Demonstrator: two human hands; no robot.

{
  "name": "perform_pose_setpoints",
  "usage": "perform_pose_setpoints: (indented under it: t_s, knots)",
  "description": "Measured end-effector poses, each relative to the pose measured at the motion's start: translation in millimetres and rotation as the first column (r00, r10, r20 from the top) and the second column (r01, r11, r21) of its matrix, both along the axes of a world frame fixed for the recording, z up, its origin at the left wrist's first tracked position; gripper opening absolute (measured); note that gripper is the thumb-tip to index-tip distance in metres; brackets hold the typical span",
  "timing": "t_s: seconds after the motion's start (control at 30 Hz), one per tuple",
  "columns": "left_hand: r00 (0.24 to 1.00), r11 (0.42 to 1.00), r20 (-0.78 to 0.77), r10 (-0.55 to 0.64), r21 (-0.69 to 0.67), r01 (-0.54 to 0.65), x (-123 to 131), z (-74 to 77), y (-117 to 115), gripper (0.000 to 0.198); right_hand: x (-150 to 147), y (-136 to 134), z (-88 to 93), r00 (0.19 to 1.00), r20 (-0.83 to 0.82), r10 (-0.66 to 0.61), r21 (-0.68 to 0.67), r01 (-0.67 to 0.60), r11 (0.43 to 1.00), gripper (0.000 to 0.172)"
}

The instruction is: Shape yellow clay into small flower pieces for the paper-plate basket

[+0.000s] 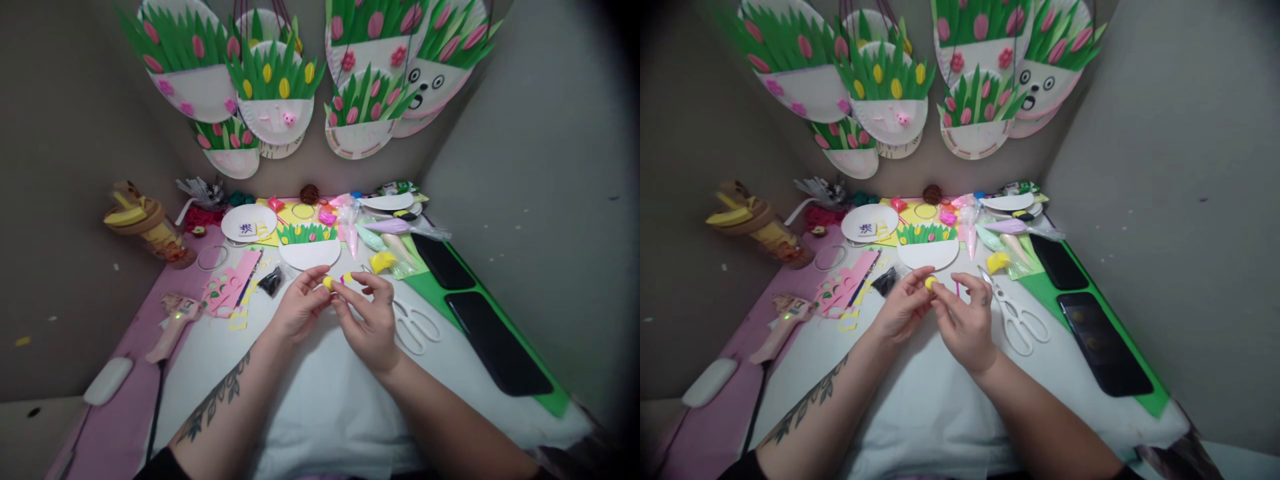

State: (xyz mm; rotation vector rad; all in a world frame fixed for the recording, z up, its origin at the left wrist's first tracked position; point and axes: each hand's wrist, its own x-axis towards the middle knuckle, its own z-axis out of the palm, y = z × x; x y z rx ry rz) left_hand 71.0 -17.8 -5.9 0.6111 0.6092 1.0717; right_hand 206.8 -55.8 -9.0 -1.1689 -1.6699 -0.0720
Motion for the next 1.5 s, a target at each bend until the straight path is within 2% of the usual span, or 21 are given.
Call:
perform_pose_setpoints:
  t_s: [0.47, 0.73, 1.07, 1.37, 1.5]
  knots:
    - [1.000, 1.000, -0.006, -0.019, 0.021, 0.019, 0.1, -1.2, -0.2, 0.038, -1.5, 1.1, -1.6, 0.999, -0.013, 0.029, -0.031, -0.029, 0.999, 0.033]
    - [1.000, 1.000, 0.007, -0.006, 0.001, 0.006, 1.2, 0.5, -0.4, 0.035, -1.5, 1.0, -1.2, 0.996, -0.084, 0.016, -0.031, -0.019, 0.999, 0.038]
    - [1.000, 1.000, -0.018, 0.001, -0.009, -0.001, 0.4, 1.2, -1.0, 0.032, -2.6, 0.0, -1.5, 1.000, -0.006, 0.017, -0.048, -0.017, 0.999, 0.035]
    - [1.000, 1.000, -0.016, 0.011, -0.005, -0.011, 1.1, 0.8, -1.0, 0.027, -2.6, -0.1, -2.1, 1.000, -0.012, 0.017, -0.058, -0.018, 0.998, 0.035]
    - [1.000, 1.000, 0.010, 0.004, -0.022, -0.004, 1.5, 2.7, -0.6, 0.028, -2.5, 1.3, -0.4, 0.998, -0.063, 0.016, -0.046, -0.019, 0.999, 0.039]
